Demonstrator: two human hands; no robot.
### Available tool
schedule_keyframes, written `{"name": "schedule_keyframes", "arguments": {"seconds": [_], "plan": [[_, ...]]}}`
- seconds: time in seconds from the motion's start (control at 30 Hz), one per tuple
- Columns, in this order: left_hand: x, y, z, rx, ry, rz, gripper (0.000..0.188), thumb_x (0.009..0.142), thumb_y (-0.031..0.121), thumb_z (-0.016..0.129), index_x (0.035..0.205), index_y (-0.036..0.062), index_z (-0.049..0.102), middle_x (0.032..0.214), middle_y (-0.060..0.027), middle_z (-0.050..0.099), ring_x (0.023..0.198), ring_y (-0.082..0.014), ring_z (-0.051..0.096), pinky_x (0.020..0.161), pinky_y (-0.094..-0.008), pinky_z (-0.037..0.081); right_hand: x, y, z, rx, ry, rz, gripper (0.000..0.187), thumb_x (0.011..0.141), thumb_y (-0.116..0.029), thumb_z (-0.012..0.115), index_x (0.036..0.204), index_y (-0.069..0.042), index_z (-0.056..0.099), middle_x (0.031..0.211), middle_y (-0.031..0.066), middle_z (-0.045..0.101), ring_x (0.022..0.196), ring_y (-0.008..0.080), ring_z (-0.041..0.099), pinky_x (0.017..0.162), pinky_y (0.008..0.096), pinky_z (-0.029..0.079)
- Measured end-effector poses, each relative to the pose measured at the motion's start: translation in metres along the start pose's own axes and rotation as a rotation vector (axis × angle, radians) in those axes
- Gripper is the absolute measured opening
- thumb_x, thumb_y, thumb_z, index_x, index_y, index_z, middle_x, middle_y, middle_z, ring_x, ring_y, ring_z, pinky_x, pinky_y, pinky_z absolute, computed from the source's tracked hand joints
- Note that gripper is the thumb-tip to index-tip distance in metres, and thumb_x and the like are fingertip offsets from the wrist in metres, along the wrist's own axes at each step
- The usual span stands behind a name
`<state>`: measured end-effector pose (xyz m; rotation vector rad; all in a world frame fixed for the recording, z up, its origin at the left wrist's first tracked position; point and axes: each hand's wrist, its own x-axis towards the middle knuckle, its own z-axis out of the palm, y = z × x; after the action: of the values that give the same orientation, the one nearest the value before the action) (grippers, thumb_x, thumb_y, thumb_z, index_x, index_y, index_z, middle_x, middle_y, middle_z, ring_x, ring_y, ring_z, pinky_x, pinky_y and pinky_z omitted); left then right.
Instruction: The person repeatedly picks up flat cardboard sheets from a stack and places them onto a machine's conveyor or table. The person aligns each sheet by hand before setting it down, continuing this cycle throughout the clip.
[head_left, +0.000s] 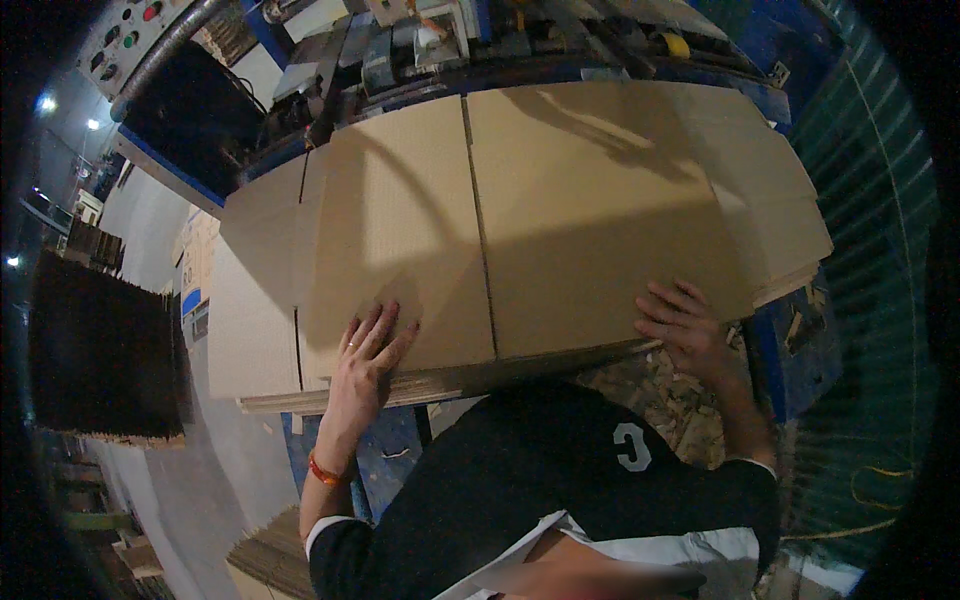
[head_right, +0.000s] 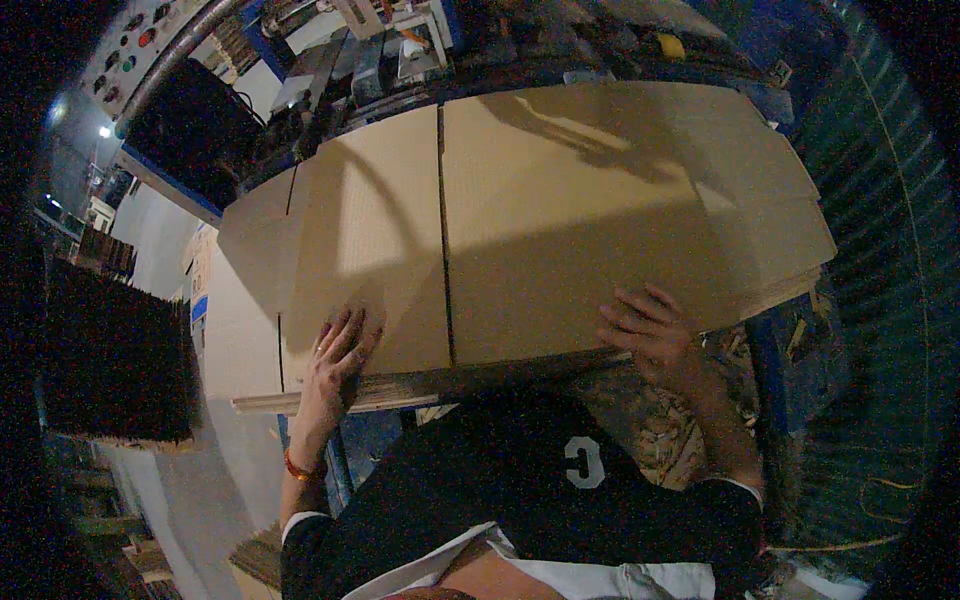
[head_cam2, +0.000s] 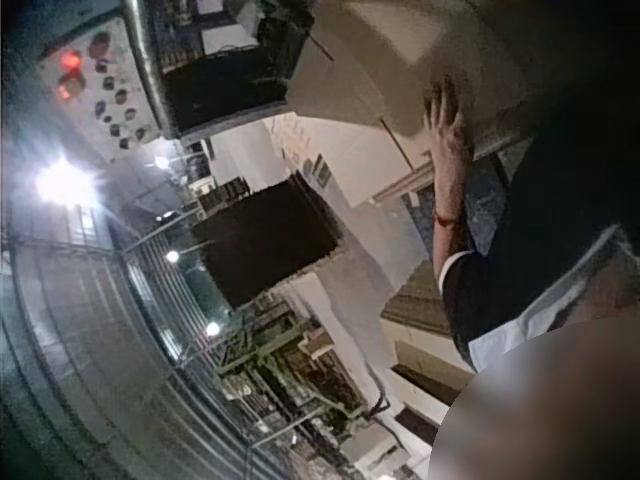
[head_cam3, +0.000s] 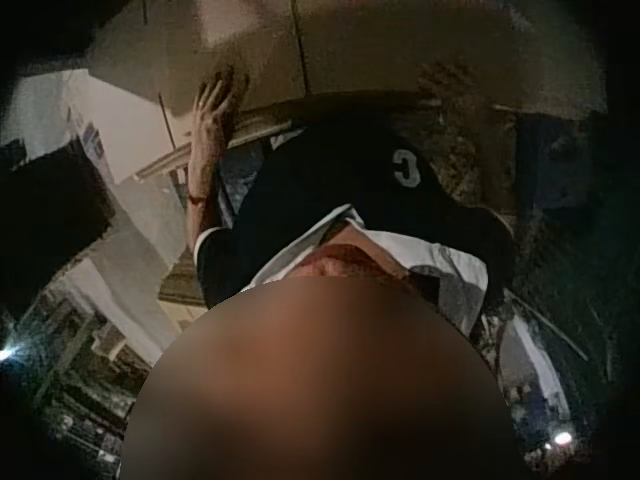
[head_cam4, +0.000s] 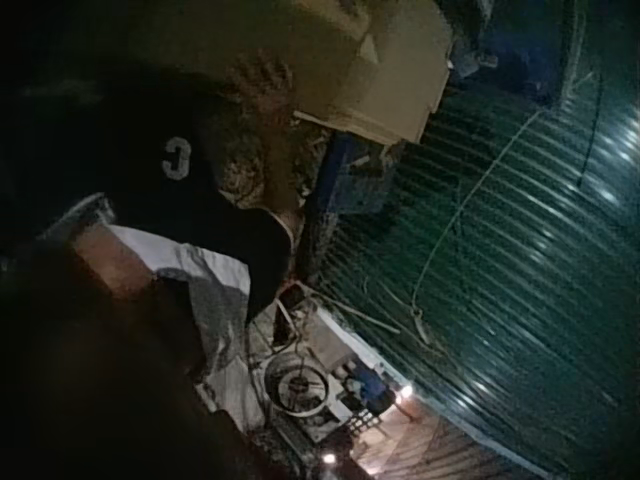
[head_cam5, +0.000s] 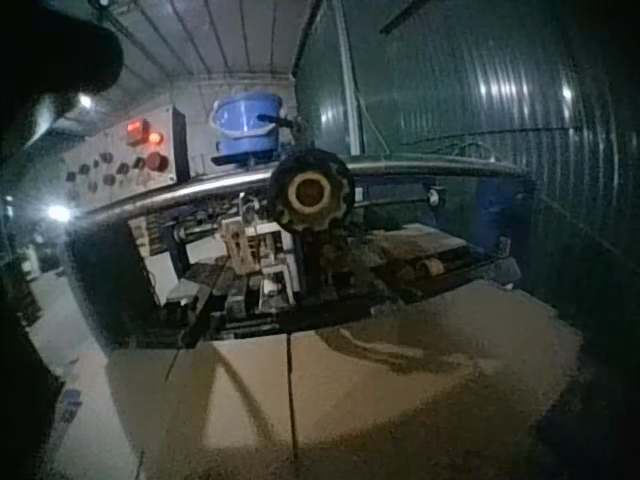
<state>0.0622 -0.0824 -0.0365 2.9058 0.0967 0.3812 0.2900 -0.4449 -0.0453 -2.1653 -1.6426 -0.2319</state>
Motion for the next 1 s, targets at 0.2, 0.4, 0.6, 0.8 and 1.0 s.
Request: {"name": "schedule_keyframes", "arguments": {"seconds": [0.2, 0.4, 0.6, 0.8, 1.0], "plan": [[0.003, -0.011, -0.003, 0.025, -0.032, -0.001, 0.052, 0.075, 0.004, 0.056, 0.125, 0.0195, 0.053, 0.137, -0.0118, 0.041, 0.128, -0.0310, 0.035, 0.105, -0.0477, 0.026, 0.004, 0.041, 0.004, -0.025, -0.132, 0.028, 0.054, 0.068, -0.027, 0.071, 0.118, -0.013, 0.057, 0.132, 0.0096, 0.047, 0.124, 0.0306, 0.040, 0.104, 0.0459, 0.030], [0.047, -0.042, -0.002, -0.048, 0.116, -0.036, 0.062, 0.070, -0.002, 0.062, 0.128, 0.0162, 0.049, 0.136, -0.0133, 0.041, 0.126, -0.0336, 0.036, 0.104, -0.0428, 0.030, 0.054, 0.101, 0.003, -0.155, -0.176, 0.047, 0.076, 0.063, -0.053, 0.068, 0.124, -0.010, 0.051, 0.136, 0.0106, 0.040, 0.129, 0.0302, 0.032, 0.104, 0.0452, 0.027], [0.116, -0.084, 0.007, 0.015, 0.403, 0.024, 0.065, 0.064, 0.000, 0.069, 0.125, 0.0087, 0.049, 0.128, -0.0155, 0.046, 0.121, -0.0348, 0.042, 0.099, -0.0410, 0.038, 0.121, 0.141, 0.009, -0.291, -0.218, 0.010, 0.079, 0.068, -0.061, 0.061, 0.128, -0.011, 0.047, 0.136, 0.0109, 0.041, 0.123, 0.0314, 0.038, 0.101, 0.0439, 0.031], [0.169, -0.098, 0.039, 0.076, 0.498, -0.023, 0.059, 0.067, -0.001, 0.062, 0.124, 0.0081, 0.049, 0.127, -0.0128, 0.048, 0.116, -0.0298, 0.047, 0.095, -0.0363, 0.041, 0.160, 0.193, 0.006, -0.225, -0.255, 0.381, 0.065, 0.072, -0.050, 0.064, 0.126, -0.016, 0.050, 0.136, 0.0087, 0.040, 0.119, 0.0293, 0.042, 0.100, 0.0425, 0.033], [0.224, -0.120, 0.047, 0.191, 0.381, -0.322, 0.062, 0.077, 0.017, 0.063, 0.133, 0.0071, 0.037, 0.131, -0.0156, 0.043, 0.126, -0.0350, 0.033, 0.102, -0.0491, 0.027, 0.203, 0.186, 0.050, -0.382, -0.066, 0.509, 0.049, 0.079, -0.038, 0.060, 0.122, -0.015, 0.053, 0.130, 0.0104, 0.045, 0.113, 0.0294, 0.048, 0.097, 0.0409, 0.036]]}}
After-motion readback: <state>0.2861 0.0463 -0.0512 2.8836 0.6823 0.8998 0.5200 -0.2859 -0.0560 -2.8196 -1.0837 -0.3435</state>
